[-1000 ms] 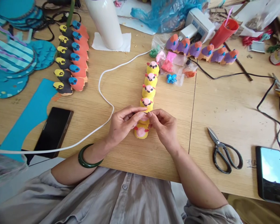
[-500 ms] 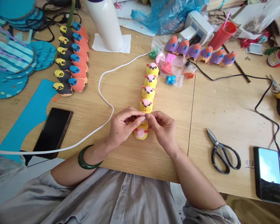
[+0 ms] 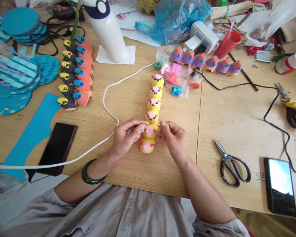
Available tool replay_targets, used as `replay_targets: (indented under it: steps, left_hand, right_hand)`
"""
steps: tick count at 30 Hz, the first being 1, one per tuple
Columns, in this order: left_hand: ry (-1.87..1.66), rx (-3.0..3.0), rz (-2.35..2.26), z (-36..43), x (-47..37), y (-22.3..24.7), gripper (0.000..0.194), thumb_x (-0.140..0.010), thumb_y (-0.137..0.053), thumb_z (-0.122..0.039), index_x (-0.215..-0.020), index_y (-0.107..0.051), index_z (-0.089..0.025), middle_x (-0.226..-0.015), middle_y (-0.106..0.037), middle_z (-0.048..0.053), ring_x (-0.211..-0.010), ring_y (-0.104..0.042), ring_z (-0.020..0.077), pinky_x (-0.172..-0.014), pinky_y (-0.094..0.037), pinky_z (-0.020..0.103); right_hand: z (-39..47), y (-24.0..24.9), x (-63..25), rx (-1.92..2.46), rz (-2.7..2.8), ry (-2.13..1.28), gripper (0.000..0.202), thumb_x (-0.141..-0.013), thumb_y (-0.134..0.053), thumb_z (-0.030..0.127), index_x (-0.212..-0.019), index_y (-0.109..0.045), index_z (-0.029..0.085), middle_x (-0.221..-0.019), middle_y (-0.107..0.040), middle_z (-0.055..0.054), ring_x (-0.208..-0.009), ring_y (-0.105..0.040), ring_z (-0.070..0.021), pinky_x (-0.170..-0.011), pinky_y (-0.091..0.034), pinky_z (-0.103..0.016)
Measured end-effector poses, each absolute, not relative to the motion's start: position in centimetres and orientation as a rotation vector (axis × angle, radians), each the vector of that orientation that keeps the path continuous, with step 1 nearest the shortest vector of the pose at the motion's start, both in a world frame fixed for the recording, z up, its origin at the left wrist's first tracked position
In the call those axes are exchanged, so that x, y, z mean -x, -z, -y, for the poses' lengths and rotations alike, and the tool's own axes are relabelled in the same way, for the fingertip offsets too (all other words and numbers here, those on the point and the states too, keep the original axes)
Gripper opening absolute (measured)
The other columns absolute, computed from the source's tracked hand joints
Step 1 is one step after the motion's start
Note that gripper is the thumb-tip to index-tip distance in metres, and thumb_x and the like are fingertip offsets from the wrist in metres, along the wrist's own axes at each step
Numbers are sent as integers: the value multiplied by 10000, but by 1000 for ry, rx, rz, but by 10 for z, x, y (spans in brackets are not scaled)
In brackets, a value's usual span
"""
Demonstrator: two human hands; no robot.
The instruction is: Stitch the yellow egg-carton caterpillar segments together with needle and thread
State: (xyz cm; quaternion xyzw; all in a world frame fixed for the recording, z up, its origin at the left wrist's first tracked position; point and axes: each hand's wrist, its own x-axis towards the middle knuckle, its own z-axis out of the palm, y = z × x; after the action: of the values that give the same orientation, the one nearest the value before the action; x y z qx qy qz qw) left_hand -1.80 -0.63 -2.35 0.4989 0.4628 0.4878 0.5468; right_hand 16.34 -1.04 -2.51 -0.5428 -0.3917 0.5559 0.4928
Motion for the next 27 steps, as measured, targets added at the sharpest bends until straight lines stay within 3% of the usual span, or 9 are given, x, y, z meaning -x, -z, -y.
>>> replay_targets:
  steps: [2, 8, 16, 23, 27]
  left_hand:
    - [-1154, -1167, -1101, 6, 18, 24, 215, -950, -752, -411, -994, -828, -214, -874, -778, 36, -688, -656, 114, -617, -510, 227]
    - [-1170, -1055, -1138, 1, 19, 29, 267, -931, -759, -459, -980, -818, -203, -794, -712, 9, -547, -495, 70, -512, -419, 211]
    - [-1116, -1154, -1140, 2, 15, 25, 273, -939, -736, -471, -944, -808, -207, -866, -741, 51, -762, -664, 142, -683, -542, 255]
    - [-1059, -1076, -1115, -2, 18, 32, 249, -906, -752, -418, -964, -797, -181, -759, -708, 9, -565, -537, 84, -543, -468, 215]
    - [-1074, -1033, -1106, -7, 18, 38, 225, -878, -761, -373, -969, -799, -171, -781, -720, 11, -572, -555, 83, -555, -495, 216]
  right_hand:
    - [10, 28, -165, 1339, 946, -1284, 494, -836, -820, 626, -634, -629, 217, -611, -604, 24, -565, -598, -122, -576, -509, -267]
    - [7, 34, -167, 1333, 897, -1313, 432, -846, -827, 581, -700, -653, 215, -611, -586, 40, -548, -586, -116, -568, -510, -263]
    - [6, 35, -168, 1328, 1009, -1194, 353, -827, -861, 533, -782, -693, 226, -669, -626, 34, -574, -598, -122, -570, -512, -274]
    - [6, 37, -167, 1306, 1023, -1275, 349, -813, -867, 555, -823, -731, 233, -758, -722, -4, -670, -691, -161, -675, -640, -323]
    - [5, 39, -168, 1316, 1017, -1246, 330, -816, -875, 536, -834, -756, 228, -814, -756, -19, -722, -720, -164, -731, -654, -325]
